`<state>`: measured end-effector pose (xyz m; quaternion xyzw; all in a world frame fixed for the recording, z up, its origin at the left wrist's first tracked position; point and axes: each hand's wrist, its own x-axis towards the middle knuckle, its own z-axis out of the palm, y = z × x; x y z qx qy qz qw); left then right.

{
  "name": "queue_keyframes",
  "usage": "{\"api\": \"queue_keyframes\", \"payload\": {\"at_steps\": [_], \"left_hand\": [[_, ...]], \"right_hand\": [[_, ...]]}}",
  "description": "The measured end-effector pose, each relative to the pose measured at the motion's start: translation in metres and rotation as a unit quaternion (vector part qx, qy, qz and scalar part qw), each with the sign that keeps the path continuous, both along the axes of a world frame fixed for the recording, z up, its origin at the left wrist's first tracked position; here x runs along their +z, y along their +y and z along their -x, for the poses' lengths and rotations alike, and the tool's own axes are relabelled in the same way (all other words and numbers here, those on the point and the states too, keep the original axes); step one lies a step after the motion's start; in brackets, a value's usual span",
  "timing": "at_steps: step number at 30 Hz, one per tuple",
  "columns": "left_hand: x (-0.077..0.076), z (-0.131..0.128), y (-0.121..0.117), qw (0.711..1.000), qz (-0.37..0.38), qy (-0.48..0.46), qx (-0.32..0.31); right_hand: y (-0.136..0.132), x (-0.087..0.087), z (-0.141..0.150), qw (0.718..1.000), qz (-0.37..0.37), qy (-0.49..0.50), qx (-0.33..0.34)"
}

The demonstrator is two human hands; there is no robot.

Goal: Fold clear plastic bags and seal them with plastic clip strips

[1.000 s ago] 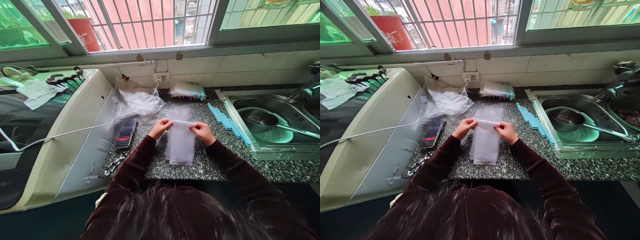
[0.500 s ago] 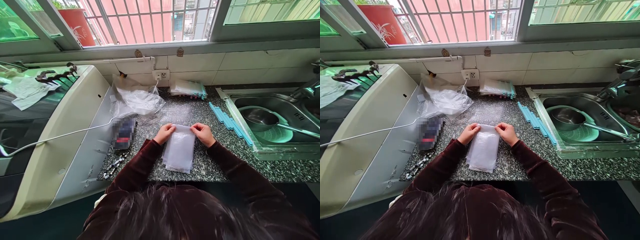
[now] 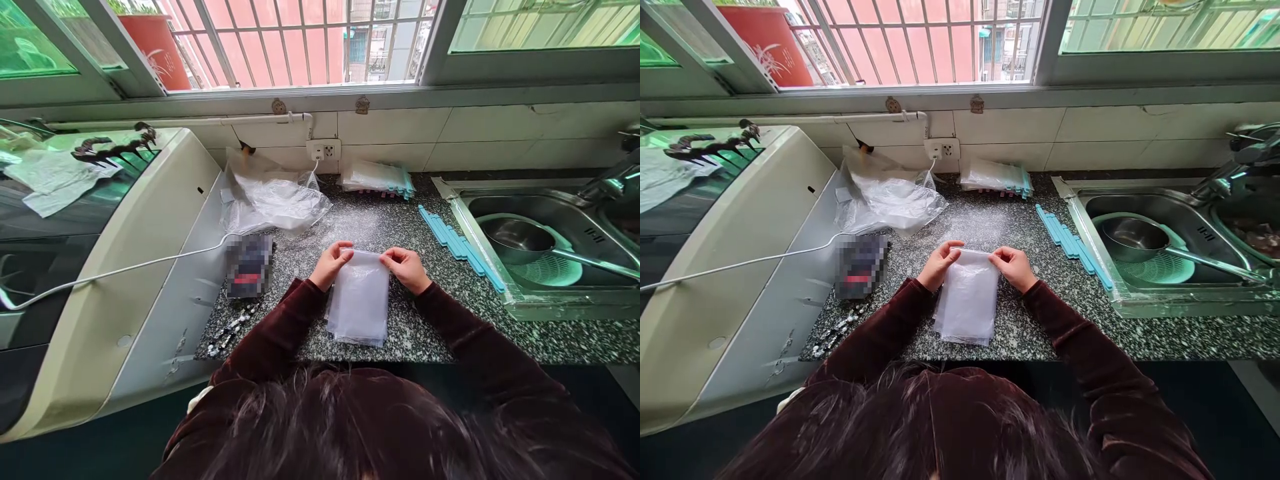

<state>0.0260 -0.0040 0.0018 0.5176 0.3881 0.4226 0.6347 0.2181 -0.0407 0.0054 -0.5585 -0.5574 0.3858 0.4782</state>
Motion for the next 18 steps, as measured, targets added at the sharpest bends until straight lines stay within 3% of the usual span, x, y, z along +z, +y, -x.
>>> {"api": "queue_keyframes", "payload": {"at_steps": [4,10,16,18], "left_hand": [[0.004,0.001,-0.002,0.998,0.055,0.005,-0.04],[0.005,0.004,0.002,0.995,0.027,-0.056,0.08],[0.007,0.008,0.006,0.986,0.015,-0.102,0.132],[0.009,0.011,0.007,0.985,0.012,-0.126,0.117]], "right_hand": [[-0.003,0.005,0.004,0.999,0.039,0.017,0.02],[-0.015,0.007,0.008,0.969,0.165,-0.023,0.185],[-0.023,0.005,0.009,0.961,0.16,-0.091,0.207],[-0.025,0.004,0.009,0.961,0.141,-0.131,0.196]]}}
